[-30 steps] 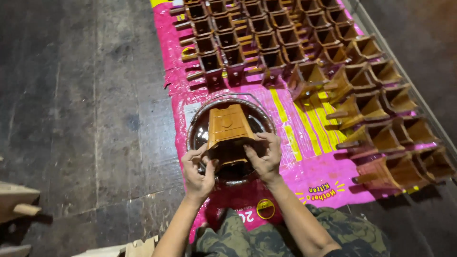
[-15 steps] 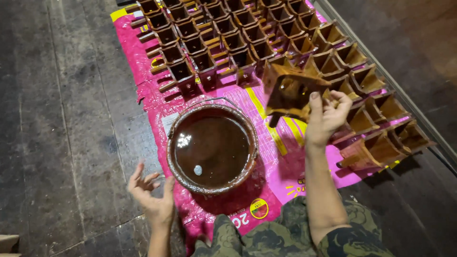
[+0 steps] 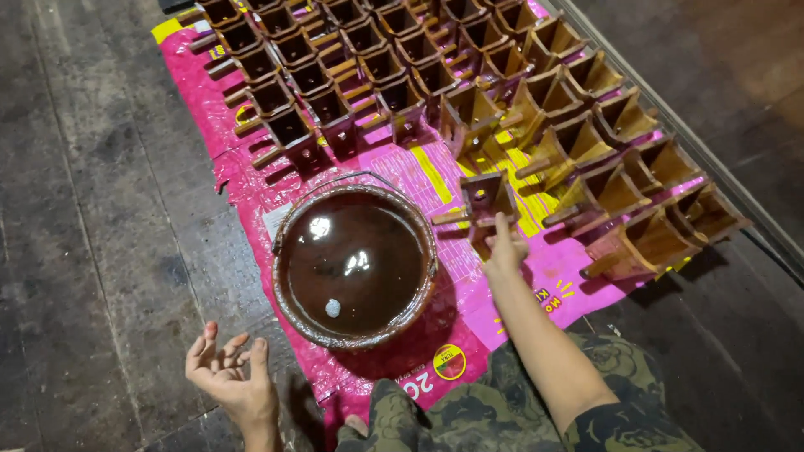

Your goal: Dipping wooden components into a bucket of stain and arranging them on a mat to dry.

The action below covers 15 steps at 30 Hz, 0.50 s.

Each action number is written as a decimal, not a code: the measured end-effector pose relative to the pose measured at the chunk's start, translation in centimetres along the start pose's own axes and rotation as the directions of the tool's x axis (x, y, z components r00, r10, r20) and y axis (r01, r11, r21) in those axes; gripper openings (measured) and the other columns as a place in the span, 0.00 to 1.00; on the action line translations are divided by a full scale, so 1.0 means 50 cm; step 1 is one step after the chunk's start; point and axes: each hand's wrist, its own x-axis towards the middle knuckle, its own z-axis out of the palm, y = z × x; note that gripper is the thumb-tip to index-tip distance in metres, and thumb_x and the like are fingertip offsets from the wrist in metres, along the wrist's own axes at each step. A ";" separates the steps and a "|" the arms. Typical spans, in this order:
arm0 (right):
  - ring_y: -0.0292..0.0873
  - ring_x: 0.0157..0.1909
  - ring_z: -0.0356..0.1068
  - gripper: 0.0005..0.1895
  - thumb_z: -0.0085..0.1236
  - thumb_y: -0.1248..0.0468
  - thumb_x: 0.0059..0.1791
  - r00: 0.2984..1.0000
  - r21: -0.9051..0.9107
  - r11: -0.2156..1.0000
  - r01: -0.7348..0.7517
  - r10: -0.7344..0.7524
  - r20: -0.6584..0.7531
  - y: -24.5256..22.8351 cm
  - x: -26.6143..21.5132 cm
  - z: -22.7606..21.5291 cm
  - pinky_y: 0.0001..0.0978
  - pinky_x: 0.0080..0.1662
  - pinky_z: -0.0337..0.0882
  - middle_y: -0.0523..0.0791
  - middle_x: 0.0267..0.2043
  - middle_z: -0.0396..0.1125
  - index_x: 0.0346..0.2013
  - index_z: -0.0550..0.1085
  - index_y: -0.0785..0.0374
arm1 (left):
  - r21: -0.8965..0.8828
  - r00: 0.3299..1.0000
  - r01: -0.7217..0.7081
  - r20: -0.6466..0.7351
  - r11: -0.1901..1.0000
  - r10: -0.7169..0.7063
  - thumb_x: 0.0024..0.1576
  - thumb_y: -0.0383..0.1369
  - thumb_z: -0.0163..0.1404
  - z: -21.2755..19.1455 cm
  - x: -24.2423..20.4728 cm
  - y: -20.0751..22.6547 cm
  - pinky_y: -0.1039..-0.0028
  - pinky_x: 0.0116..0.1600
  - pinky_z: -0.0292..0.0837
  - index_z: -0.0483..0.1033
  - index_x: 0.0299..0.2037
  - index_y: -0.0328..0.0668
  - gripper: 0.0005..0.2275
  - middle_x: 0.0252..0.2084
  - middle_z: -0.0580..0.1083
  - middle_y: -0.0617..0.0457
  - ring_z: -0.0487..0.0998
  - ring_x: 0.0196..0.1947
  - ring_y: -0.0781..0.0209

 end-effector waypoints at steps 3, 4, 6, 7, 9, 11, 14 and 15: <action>0.39 0.46 0.68 0.15 0.67 0.53 0.49 0.976 -0.098 0.973 -0.209 0.214 0.043 -0.025 -0.027 -0.004 0.35 0.58 0.66 0.39 0.38 0.66 0.36 0.71 0.58 | 0.020 1.000 0.008 -0.014 1.000 -0.007 0.56 0.18 0.52 0.005 -0.006 0.004 0.68 0.50 0.70 0.48 0.63 0.37 0.29 0.68 0.60 0.29 0.72 0.49 0.48; 0.39 0.46 0.68 0.15 0.67 0.53 0.49 0.976 -0.095 0.973 -0.210 0.215 0.041 -0.012 -0.009 -0.021 0.35 0.58 0.66 0.39 0.38 0.66 0.36 0.71 0.58 | 0.020 1.000 0.006 -0.011 1.000 -0.006 0.56 0.18 0.52 0.005 -0.013 0.003 0.68 0.50 0.70 0.48 0.63 0.37 0.29 0.68 0.60 0.29 0.72 0.49 0.48; 0.39 0.42 0.61 0.22 0.73 0.47 0.40 0.990 -0.319 0.940 -0.118 0.136 0.033 0.010 0.031 -0.044 0.48 0.59 0.60 0.37 0.36 0.63 0.32 0.69 0.52 | -0.011 0.997 0.036 -0.073 0.999 -0.037 0.56 0.18 0.52 0.013 -0.017 0.003 0.66 0.52 0.72 0.46 0.63 0.34 0.29 0.68 0.58 0.26 0.71 0.49 0.44; 0.39 0.42 0.61 0.22 0.73 0.47 0.40 0.991 -0.311 0.943 -0.119 0.134 0.027 -0.007 0.017 -0.062 0.48 0.59 0.60 0.37 0.36 0.63 0.32 0.69 0.52 | -0.014 0.997 0.034 -0.063 0.999 -0.035 0.56 0.18 0.52 0.014 -0.020 -0.010 0.66 0.52 0.72 0.46 0.63 0.34 0.29 0.68 0.58 0.26 0.71 0.49 0.44; 0.44 0.57 0.66 0.31 0.64 0.67 0.45 0.933 -0.246 0.928 0.279 -0.202 0.299 -0.042 -0.011 -0.097 0.33 0.59 0.72 0.47 0.56 0.62 0.58 0.58 0.59 | -0.032 0.983 -0.007 -0.185 0.999 0.001 0.56 0.18 0.54 0.017 -0.028 -0.037 0.74 0.44 0.69 0.51 0.63 0.42 0.29 0.68 0.63 0.35 0.72 0.42 0.53; 0.44 0.55 0.67 0.27 0.60 0.64 0.47 0.785 -0.363 0.711 0.603 -0.446 0.430 -0.165 -0.044 -0.058 0.40 0.58 0.69 0.46 0.52 0.66 0.57 0.61 0.59 | -0.022 0.984 -0.036 -0.173 0.999 0.031 0.56 0.17 0.54 0.012 -0.022 -0.051 0.73 0.43 0.70 0.50 0.63 0.40 0.29 0.67 0.63 0.32 0.72 0.41 0.52; 0.42 0.56 0.71 0.31 0.60 0.54 0.45 0.545 -0.517 0.187 0.835 -0.415 0.729 -0.259 0.085 0.020 0.45 0.58 0.63 0.42 0.51 0.73 0.60 0.64 0.53 | 0.020 0.986 -0.045 -0.158 0.999 0.048 0.57 0.14 0.52 0.005 -0.027 -0.046 0.71 0.43 0.69 0.49 0.64 0.38 0.29 0.66 0.64 0.28 0.72 0.41 0.50; 0.40 0.58 0.73 0.38 0.64 0.47 0.41 0.544 -0.561 -0.027 0.828 -0.205 0.813 -0.278 0.156 0.052 0.43 0.59 0.62 0.40 0.54 0.74 0.64 0.63 0.49 | 0.048 0.987 -0.031 -0.157 0.998 0.039 0.58 0.12 0.51 0.004 -0.027 -0.041 0.70 0.44 0.68 0.48 0.64 0.38 0.29 0.65 0.65 0.26 0.72 0.42 0.49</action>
